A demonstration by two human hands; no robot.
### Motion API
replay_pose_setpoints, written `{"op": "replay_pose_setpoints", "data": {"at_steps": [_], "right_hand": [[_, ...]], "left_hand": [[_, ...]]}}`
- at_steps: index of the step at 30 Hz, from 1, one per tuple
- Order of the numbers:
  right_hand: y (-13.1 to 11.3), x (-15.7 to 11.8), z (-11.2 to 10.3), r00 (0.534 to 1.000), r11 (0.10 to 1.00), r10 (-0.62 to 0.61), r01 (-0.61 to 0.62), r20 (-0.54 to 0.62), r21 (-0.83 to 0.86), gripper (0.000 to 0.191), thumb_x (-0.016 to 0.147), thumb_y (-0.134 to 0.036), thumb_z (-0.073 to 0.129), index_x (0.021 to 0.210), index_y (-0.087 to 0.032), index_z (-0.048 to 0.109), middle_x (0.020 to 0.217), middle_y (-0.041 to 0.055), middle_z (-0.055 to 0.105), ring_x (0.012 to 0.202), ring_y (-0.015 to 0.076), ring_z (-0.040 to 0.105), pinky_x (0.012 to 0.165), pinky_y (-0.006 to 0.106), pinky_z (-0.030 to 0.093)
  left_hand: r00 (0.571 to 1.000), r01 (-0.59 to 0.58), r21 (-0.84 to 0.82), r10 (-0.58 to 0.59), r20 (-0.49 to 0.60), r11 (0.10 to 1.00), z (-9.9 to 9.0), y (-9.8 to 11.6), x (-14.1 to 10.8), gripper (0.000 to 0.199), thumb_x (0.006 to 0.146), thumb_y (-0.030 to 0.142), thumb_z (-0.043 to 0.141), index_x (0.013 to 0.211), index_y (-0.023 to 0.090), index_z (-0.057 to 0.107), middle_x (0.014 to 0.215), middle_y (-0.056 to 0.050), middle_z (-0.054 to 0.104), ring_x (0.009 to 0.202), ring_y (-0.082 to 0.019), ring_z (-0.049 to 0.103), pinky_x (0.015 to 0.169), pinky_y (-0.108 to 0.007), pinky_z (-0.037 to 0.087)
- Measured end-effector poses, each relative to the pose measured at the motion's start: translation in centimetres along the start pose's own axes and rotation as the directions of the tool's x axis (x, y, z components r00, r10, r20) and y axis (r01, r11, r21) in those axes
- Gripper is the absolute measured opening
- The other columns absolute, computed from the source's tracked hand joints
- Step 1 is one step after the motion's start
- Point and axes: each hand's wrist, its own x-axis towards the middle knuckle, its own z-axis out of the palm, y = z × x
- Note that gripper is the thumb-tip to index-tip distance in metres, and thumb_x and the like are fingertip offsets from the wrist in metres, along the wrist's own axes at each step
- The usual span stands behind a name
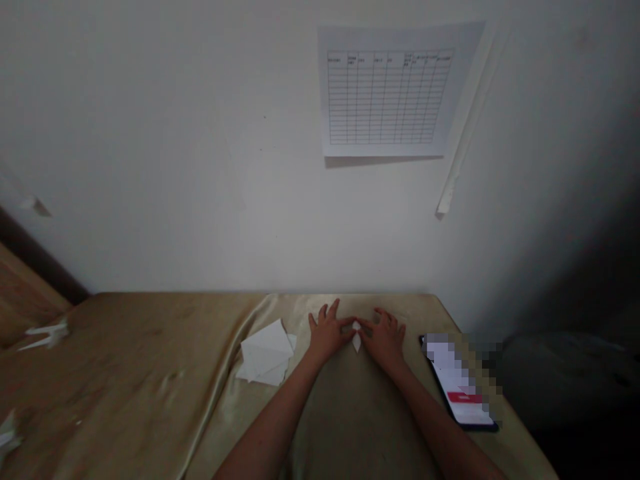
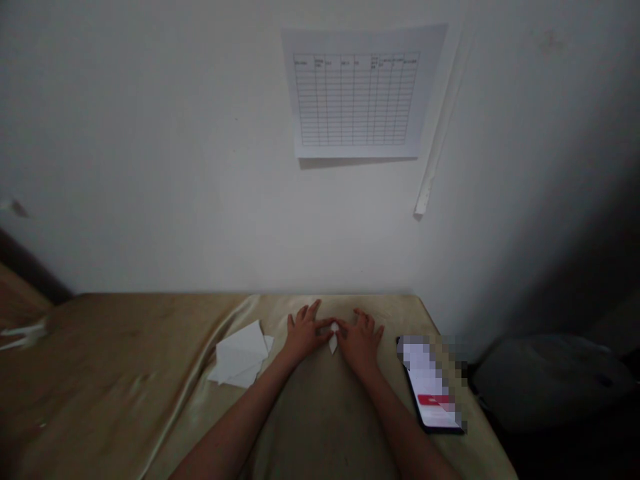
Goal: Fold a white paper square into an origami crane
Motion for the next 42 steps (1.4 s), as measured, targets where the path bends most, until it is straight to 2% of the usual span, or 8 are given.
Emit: {"op": "replay_pose_setpoints", "data": {"at_steps": [5, 10, 15, 18, 22, 29, 35, 42], "right_hand": [[0.2, -0.2, 0.7, 0.999, 0.998, -0.041, 0.040, -0.010, -0.052, 0.037, 0.094, -0.046, 0.050, 0.131, -0.052, 0.053, 0.151, 0.0038, 0.038, 0.139, 0.0303, 0.029, 0.110, 0.067, 0.016], [0.5, -0.3, 1.5, 0.989, 0.997, -0.081, 0.079, -0.121, -0.019, 0.040, 0.092, -0.040, 0.055, 0.132, -0.041, 0.055, 0.149, 0.0079, 0.040, 0.138, 0.0297, 0.031, 0.111, 0.063, 0.018], [0.5, -0.4, 1.0, 0.972, 0.990, -0.126, 0.135, -0.196, 0.030, 0.027, 0.088, -0.036, 0.061, 0.114, -0.030, 0.068, 0.139, 0.0096, 0.049, 0.132, 0.0290, 0.038, 0.113, 0.057, 0.018], [0.4, -0.5, 0.5, 0.966, 0.984, -0.157, 0.171, -0.205, 0.053, 0.015, 0.088, -0.037, 0.062, 0.097, -0.032, 0.073, 0.133, 0.0066, 0.054, 0.128, 0.0285, 0.040, 0.112, 0.058, 0.016], [0.5, -0.6, 0.1, 0.967, 0.985, -0.149, 0.162, -0.207, 0.049, 0.013, 0.087, -0.039, 0.064, 0.092, -0.036, 0.076, 0.130, 0.0044, 0.057, 0.128, 0.0294, 0.039, 0.112, 0.059, 0.014], [0.5, -0.5, 0.0, 0.980, 0.992, -0.117, 0.122, -0.158, 0.023, 0.019, 0.088, -0.047, 0.064, 0.100, -0.040, 0.076, 0.136, 0.0050, 0.055, 0.132, 0.0317, 0.035, 0.112, 0.060, 0.016], [0.4, -0.5, 0.1, 0.986, 0.992, -0.120, 0.115, -0.114, -0.051, 0.025, 0.091, -0.047, 0.058, 0.115, -0.049, 0.068, 0.145, 0.0026, 0.048, 0.138, 0.0331, 0.031, 0.110, 0.067, 0.014], [0.5, -0.3, 0.4, 0.993, 0.994, -0.095, 0.091, -0.071, -0.054, 0.032, 0.092, -0.046, 0.056, 0.123, -0.049, 0.062, 0.149, 0.0055, 0.042, 0.139, 0.0329, 0.030, 0.110, 0.068, 0.013]], "left_hand": [[1.000, 0.011, -0.003, -0.011, 0.026, 1.000, 0.2, 0.0, 0.0, 0.046, 0.086, 0.060, 0.058, 0.131, 0.054, 0.055, 0.163, 0.003, 0.024, 0.148, -0.038, 0.022, 0.112, -0.074, 0.008], [0.999, 0.012, -0.059, -0.014, -0.033, 0.998, 0.1, 0.3, -0.1, 0.055, 0.084, 0.050, 0.065, 0.137, 0.045, 0.050, 0.159, -0.005, 0.031, 0.146, -0.032, 0.026, 0.113, -0.073, 0.011], [0.996, -0.024, -0.110, 0.015, -0.086, 0.994, 0.1, 0.6, -0.4, 0.032, 0.084, 0.041, 0.069, 0.116, 0.042, 0.065, 0.154, -0.001, 0.039, 0.142, -0.030, 0.031, 0.113, -0.073, 0.013], [0.996, -0.048, -0.103, 0.040, -0.077, 0.993, -0.1, 0.7, -0.5, 0.020, 0.084, 0.041, 0.069, 0.104, 0.040, 0.071, 0.156, 0.003, 0.037, 0.142, -0.031, 0.031, 0.113, -0.073, 0.010], [0.996, -0.037, -0.083, 0.030, -0.079, 0.996, -0.4, 0.8, -0.6, 0.016, 0.084, 0.045, 0.069, 0.099, 0.040, 0.074, 0.156, 0.005, 0.037, 0.141, -0.032, 0.031, 0.112, -0.074, 0.008], [0.997, -0.025, -0.046, 0.021, -0.077, 0.999, -0.5, 0.6, -0.7, 0.024, 0.085, 0.052, 0.065, 0.108, 0.050, 0.071, 0.160, 0.011, 0.030, 0.142, -0.037, 0.029, 0.110, -0.078, 0.003], [1.000, -0.004, -0.032, 0.003, -0.025, 0.999, -0.6, 0.5, -0.4, 0.032, 0.085, 0.054, 0.064, 0.116, 0.055, 0.065, 0.162, 0.010, 0.025, 0.143, -0.040, 0.028, 0.109, -0.079, 0.004], [0.999, 0.034, -0.056, -0.033, 0.033, 0.998, -0.7, 0.3, -0.2, 0.040, 0.083, 0.055, 0.064, 0.123, 0.055, 0.061, 0.165, 0.008, 0.017, 0.147, -0.040, 0.022, 0.108, -0.079, 0.004]]}}
